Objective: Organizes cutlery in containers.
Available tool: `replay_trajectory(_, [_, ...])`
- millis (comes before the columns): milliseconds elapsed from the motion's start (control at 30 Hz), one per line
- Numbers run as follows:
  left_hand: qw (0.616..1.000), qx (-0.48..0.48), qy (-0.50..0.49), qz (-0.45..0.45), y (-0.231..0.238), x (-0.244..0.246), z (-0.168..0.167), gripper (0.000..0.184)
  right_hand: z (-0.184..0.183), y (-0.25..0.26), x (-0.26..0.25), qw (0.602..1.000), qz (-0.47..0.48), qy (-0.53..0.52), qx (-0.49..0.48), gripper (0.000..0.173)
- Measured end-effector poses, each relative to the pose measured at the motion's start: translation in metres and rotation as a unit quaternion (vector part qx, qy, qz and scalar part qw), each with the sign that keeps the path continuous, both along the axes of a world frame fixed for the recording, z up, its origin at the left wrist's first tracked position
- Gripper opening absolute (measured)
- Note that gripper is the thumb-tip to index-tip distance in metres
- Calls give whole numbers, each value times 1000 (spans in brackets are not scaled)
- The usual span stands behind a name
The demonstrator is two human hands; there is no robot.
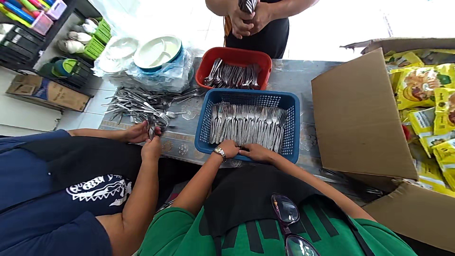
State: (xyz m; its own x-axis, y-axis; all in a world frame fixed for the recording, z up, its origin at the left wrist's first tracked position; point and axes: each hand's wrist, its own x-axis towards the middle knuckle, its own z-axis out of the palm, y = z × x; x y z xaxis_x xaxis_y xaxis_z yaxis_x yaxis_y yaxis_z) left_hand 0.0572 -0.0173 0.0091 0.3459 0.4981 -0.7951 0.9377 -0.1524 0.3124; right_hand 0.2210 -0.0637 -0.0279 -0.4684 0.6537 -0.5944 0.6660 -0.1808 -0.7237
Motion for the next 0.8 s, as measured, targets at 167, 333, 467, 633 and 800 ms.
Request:
replay_trajectory(167, [1000, 2, 13, -1, 0, 1, 1, 45, 5, -1, 1, 1000, -2, -31, -3, 60])
replay_trajectory(333, [1000, 6, 2, 9, -1, 0, 0, 45, 4, -2, 0, 1000, -9, -25, 0, 60])
replay_trajectory(467, [1000, 3, 10, 6, 0, 1, 1, 46, 5, -3, 0, 999, -14, -38, -5, 63])
replay_trajectory(633, [1000, 5, 8, 7, 0, 0, -1, 45, 4, -3, 1, 999, -20, -40, -2, 62])
replay_trajectory(800, [1000, 7, 17, 1, 1, 2, 1, 46, 4, -2, 4, 998, -17, -59, -3, 65])
